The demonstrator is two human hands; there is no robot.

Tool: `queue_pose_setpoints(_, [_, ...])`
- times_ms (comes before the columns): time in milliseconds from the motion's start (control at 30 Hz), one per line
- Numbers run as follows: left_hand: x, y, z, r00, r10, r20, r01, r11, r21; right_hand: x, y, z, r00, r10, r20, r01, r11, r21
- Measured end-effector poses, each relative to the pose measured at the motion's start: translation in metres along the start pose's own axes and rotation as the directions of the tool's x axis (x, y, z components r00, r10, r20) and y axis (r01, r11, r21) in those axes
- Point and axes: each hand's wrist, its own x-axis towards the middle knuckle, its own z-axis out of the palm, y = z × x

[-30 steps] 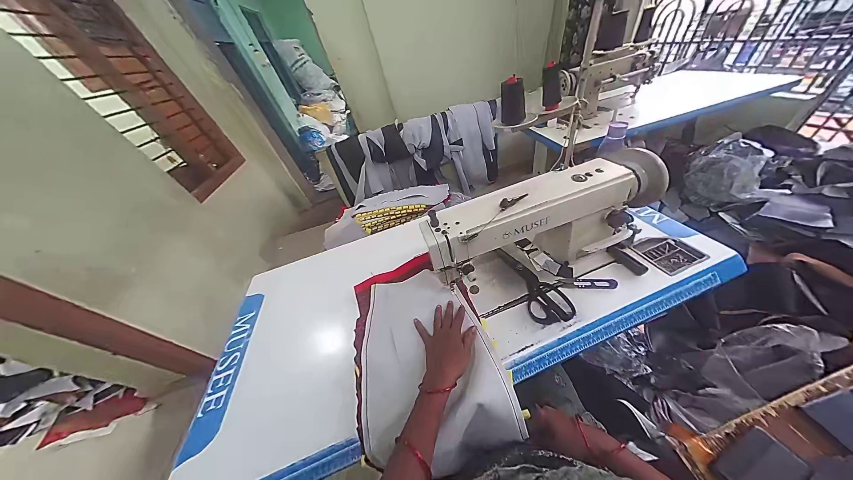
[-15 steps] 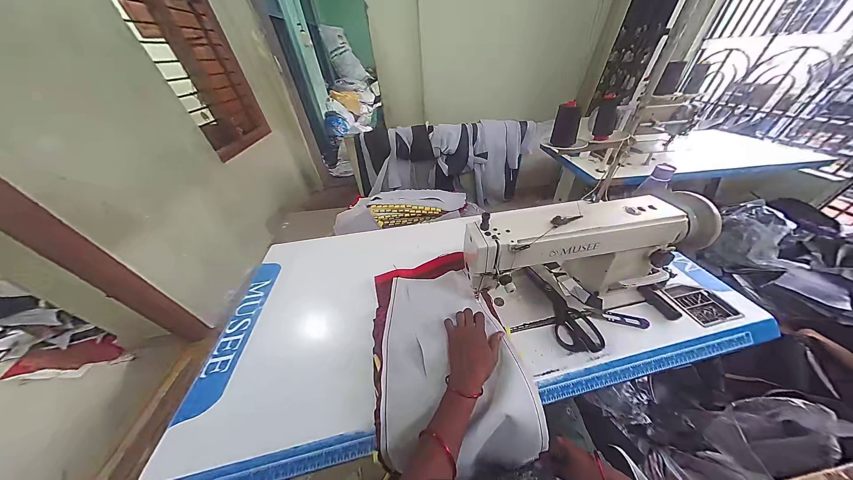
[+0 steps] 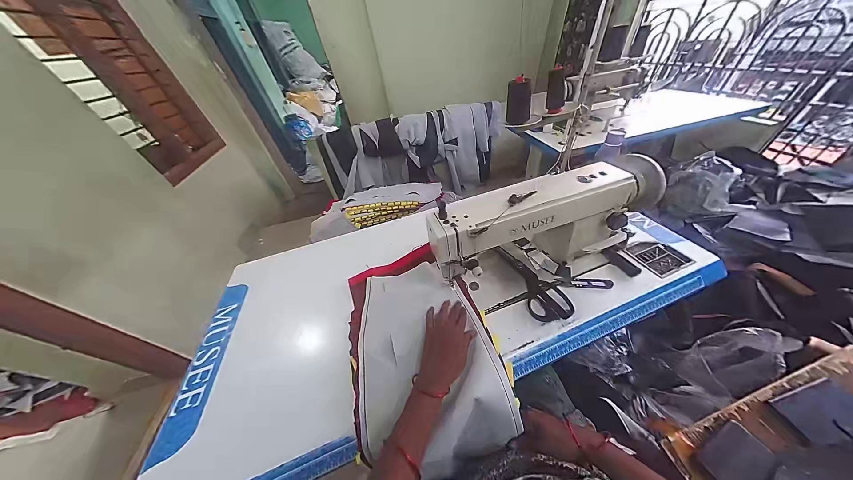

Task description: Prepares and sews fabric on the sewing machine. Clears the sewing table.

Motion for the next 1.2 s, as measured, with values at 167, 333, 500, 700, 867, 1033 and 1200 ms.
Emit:
queue_pose_setpoints(167, [-0.011, 0.030, -0.009, 0.941, -0.256, 0.222, 0.264, 0.965, -0.003, -0.009, -0.022, -0.007, 0.993, 0.014, -0.120, 0.001, 0.993, 0.122])
queue_pose_setpoints(333, [0.013, 0.023, -0.030, 0.892, -0.327, 0.312, 0.336, 0.941, 0.024, -0.008, -0.053, -0.027, 0.943, -0.146, -0.300, 0.261, 0.884, 0.389])
queue_pose_setpoints(500, [0.008, 0.025, -0.022, 0.901, -0.309, 0.305, 0.309, 0.950, 0.047, -0.012, -0.006, -0.004, 0.981, -0.167, -0.096, 0.185, 0.954, 0.237])
queue_pose_setpoints(700, [0.020, 0.010, -0.010, 0.927, -0.299, 0.228, 0.294, 0.954, 0.054, -0.003, -0.020, -0.004, 0.961, -0.024, -0.276, 0.040, 0.998, 0.051])
queue_pose_setpoints(867, [0.038, 0.002, -0.026, 0.911, -0.300, 0.283, 0.301, 0.953, 0.041, 0.006, -0.053, -0.019, 0.934, -0.100, -0.342, 0.183, 0.959, 0.218])
queue_pose_setpoints(1033, [0.003, 0.024, -0.020, 0.939, -0.262, 0.224, 0.279, 0.959, -0.050, -0.006, -0.009, -0.002, 0.969, -0.167, -0.181, 0.197, 0.966, 0.165])
queue_pose_setpoints(1200, [0.005, 0.012, -0.013, 0.932, -0.304, 0.197, 0.309, 0.951, 0.002, -0.006, -0.015, -0.006, 0.934, -0.141, -0.328, 0.120, 0.989, -0.084])
